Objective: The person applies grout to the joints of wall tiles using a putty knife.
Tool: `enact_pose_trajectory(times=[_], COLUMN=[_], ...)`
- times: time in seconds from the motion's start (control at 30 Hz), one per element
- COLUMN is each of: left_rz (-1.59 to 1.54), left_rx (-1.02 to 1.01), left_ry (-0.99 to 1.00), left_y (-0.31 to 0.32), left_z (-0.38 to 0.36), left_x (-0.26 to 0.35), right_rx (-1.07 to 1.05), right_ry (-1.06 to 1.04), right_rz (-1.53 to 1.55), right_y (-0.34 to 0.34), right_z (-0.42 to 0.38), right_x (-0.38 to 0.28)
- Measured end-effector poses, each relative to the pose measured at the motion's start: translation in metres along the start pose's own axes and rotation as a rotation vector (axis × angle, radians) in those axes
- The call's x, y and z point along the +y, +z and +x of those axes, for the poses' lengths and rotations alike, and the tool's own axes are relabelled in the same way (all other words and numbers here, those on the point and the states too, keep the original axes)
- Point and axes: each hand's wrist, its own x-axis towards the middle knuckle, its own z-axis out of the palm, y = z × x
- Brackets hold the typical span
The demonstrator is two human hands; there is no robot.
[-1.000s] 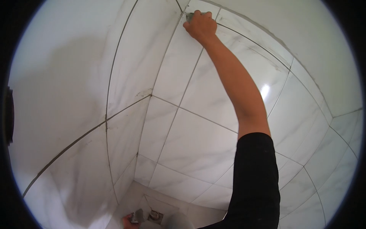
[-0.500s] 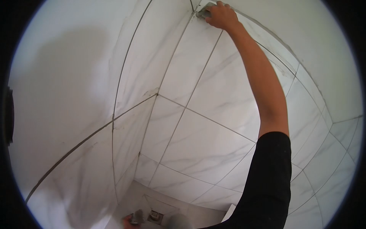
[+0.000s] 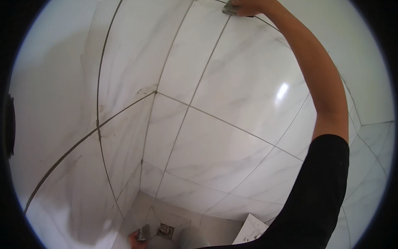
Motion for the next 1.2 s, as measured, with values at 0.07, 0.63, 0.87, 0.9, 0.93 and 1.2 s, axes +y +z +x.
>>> enact_pose_trajectory(times=[0.07,0.63,0.87,0.9,0.93,1.2], left_rz=[0.073,-0.036,-0.080,-0.312,-0.546,0.008], left_rx=[0.027,0.021,0.018,-0.010,-0.036,0.008], left_ry=[-0.026,0.048,-0.047,-0.127,-0.209,0.003], left_y=[0.005,0.003,0.005,-0.001,-0.004,0.010], left_z=[-0.013,0.001,0.016,0.031,0.037,-0.007], left_x=[0.019,0.002,0.002,-0.016,-0.027,0.013], right_rx=[-0.102,0.193,0.066,0.034,0.001,-0.181], right_ry=[0.080,0.486,0.103,0.089,0.071,0.198], right_rz=[0.120,0.393,0.099,0.046,-0.006,0.005], right_y=[-0.005,-0.015,-0.011,-0.011,-0.007,0.003], right_z=[-0.014,0.023,0.048,0.038,0.031,-0.053], right_x=[0.005,-0.091,-0.013,-0.013,-0.012,0.026])
